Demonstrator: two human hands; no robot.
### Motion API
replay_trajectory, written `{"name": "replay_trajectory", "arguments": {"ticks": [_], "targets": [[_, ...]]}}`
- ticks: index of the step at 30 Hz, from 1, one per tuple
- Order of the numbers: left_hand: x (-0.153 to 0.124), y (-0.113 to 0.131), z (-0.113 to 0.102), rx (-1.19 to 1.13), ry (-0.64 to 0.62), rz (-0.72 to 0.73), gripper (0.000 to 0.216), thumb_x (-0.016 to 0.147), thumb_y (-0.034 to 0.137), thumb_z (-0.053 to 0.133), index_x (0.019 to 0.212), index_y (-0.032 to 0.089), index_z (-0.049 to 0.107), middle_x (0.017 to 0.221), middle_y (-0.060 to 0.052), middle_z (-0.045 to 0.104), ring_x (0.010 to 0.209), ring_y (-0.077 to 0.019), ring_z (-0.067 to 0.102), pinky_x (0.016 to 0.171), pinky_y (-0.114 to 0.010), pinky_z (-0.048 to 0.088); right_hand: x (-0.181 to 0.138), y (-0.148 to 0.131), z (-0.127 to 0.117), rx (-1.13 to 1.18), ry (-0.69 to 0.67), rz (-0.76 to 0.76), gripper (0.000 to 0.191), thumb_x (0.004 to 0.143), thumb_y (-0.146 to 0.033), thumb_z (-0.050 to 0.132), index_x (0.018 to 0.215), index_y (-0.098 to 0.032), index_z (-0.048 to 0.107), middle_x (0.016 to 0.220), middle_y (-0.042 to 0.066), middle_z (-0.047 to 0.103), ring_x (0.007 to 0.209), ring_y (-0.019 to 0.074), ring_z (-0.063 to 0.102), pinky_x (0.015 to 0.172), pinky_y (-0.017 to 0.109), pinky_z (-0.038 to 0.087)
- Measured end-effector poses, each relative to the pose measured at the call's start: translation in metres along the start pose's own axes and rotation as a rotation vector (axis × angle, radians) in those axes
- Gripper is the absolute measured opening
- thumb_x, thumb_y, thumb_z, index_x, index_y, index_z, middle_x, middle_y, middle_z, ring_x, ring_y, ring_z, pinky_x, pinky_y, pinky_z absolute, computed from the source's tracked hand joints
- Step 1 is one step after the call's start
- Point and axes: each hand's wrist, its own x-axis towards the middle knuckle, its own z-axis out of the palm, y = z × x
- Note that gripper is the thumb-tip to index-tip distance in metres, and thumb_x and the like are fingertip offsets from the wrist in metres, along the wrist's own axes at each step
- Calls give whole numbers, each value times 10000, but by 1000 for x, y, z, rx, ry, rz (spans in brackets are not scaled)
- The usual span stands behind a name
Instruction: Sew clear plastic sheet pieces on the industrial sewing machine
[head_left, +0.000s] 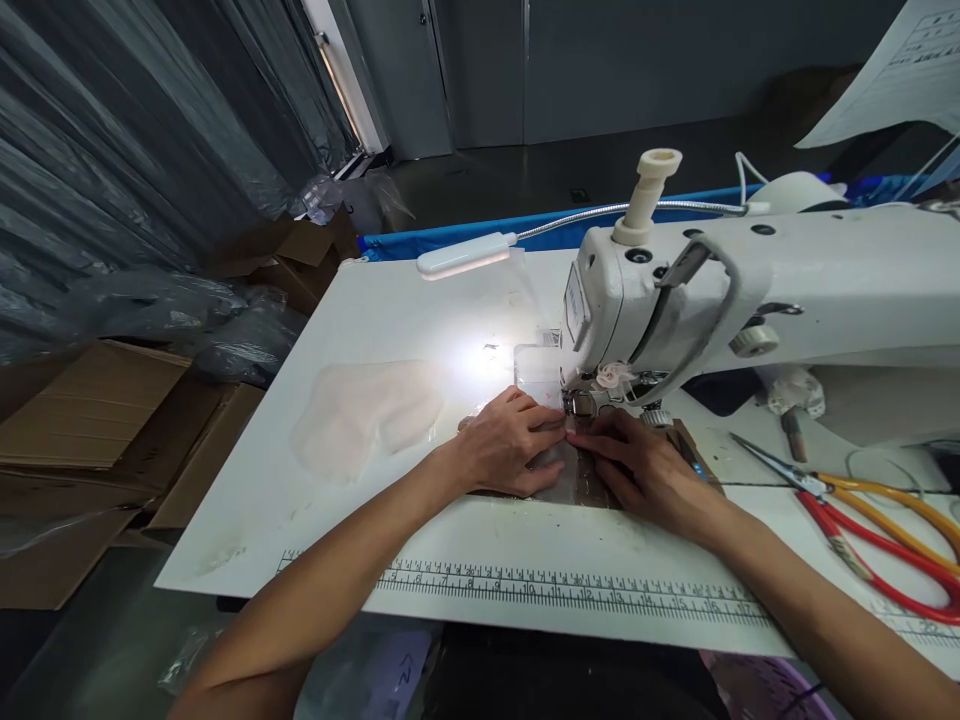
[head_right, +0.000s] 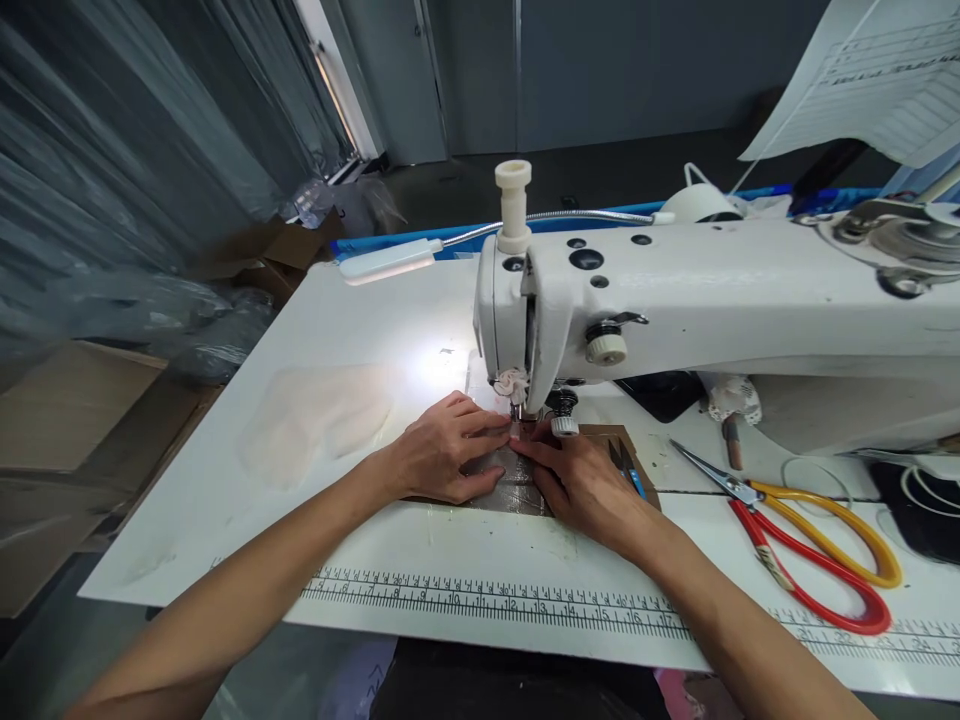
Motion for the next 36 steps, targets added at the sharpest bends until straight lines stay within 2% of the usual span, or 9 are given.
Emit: {"name": "replay_trajectory", "arguments": {"ticks": [8, 15, 18, 22, 26, 28, 31, 36], "targets": [[4, 1, 2, 117, -61, -69, 376, 951, 377, 434, 1102, 118, 660, 1219, -126, 618, 944, -222, 587, 800, -374, 440, 0, 0, 8, -73, 79, -37, 393, 946, -212, 408, 1303, -131, 550, 1095, 178, 569, 969, 267, 607, 840, 433, 559], [5, -3, 7, 125, -42, -86, 382, 965, 397, 419, 1113, 120, 636, 1248, -123, 598, 981, -225, 580, 827, -382, 436, 1, -2, -4, 26, 26, 48, 391, 946, -239, 420, 1314, -220, 551, 1167, 132, 576, 989, 240, 617, 866, 413, 538], [5, -4, -1, 110, -42, -85, 389, 955, 422, 456, 1146, 119, 605, 1260, -140, 579, 1030, -247, 563, 860, -411, 435, 3, -1, -18, 103, -19, 129, 368, 948, -293, 428, 1278, -253, 586, 1073, 92, 623, 886, 215, 632, 794, 383, 543], [4, -2, -23, 18, -62, -113, 343, 935, 373, 521, 1124, 95, 592, 1159, -149, 606, 978, -236, 577, 826, -393, 467, 5, 3, -33, 202, -18, 218, 350, 933, -329, 442, 1215, -251, 634, 963, 68, 654, 827, 207, 623, 706, 331, 525], [-2, 5, -30, -211, -170, -29, 210, 912, 276, 576, 1045, 124, 633, 1029, -99, 643, 929, -191, 604, 813, -324, 499, 6, 4, -35, 228, 34, 227, 321, 919, -328, 443, 1108, -230, 684, 840, 52, 645, 711, 183, 592, 611, 297, 489], [-6, 7, -23, -306, -148, -15, 178, 890, 285, 618, 983, 140, 664, 1023, -86, 654, 934, -179, 613, 824, -302, 508, 6, 3, -32, 211, 45, 238, 329, 915, -337, 447, 1103, -223, 691, 752, 36, 626, 627, 167, 562, 565, 289, 465], [-11, 5, -9, -352, -43, -49, 149, 901, 268, 606, 870, 156, 698, 972, -68, 673, 877, -156, 625, 782, -281, 517, 7, 0, -30, 207, 40, 261, 341, 915, -342, 445, 1099, -210, 700, 692, 23, 608, 577, 152, 545, 542, 279, 441], [-14, 4, 1, -319, 25, -55, 170, 930, 232, 555, 859, 168, 695, 935, -55, 685, 845, -142, 634, 758, -289, 509, 8, 0, -30, 200, 46, 263, 343, 912, -327, 444, 1093, -202, 708, 698, 25, 624, 583, 152, 564, 542, 276, 433]]}}
